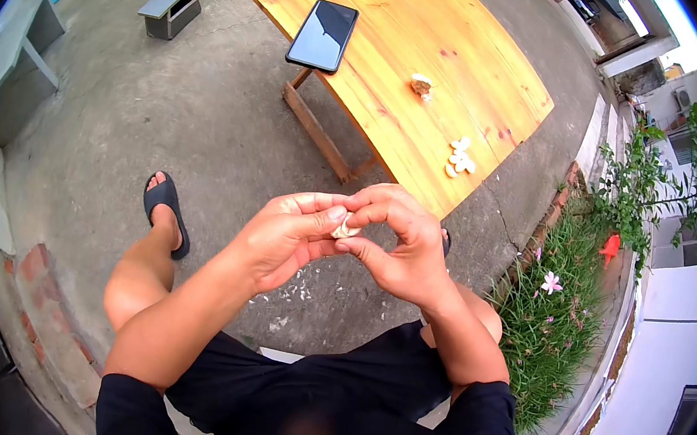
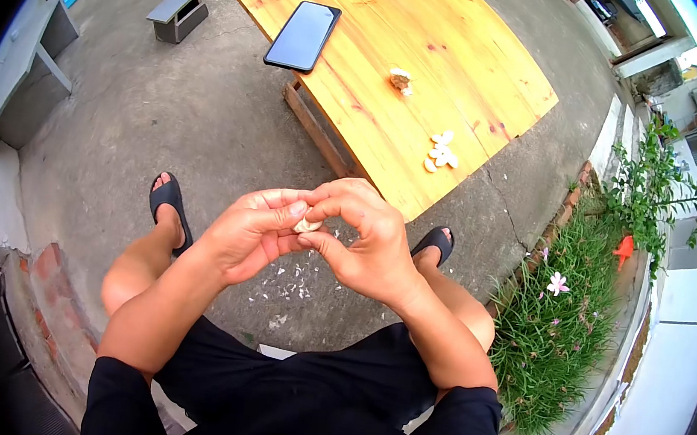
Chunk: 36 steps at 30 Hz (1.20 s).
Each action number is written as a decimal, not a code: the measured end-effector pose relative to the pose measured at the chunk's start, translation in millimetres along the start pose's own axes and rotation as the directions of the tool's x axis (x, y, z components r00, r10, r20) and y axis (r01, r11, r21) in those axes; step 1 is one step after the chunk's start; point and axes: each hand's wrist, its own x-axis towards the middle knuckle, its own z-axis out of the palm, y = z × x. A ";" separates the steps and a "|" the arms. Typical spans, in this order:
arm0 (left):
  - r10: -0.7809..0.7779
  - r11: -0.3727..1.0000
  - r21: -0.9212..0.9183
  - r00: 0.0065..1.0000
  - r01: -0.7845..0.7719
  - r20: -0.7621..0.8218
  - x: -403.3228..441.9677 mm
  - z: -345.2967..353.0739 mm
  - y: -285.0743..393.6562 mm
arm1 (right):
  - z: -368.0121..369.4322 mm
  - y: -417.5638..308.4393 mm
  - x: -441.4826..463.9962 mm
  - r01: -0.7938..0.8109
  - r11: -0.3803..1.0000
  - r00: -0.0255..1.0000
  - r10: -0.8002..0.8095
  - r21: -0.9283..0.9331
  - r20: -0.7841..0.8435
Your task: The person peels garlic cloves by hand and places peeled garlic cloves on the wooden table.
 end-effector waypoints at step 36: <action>-0.084 0.982 0.153 0.985 0.108 -0.153 -4.0 -13.3 -32.4 | 10.2 17.9 -59.1 -0.545 0.704 0.825 0.548 0.455 0.140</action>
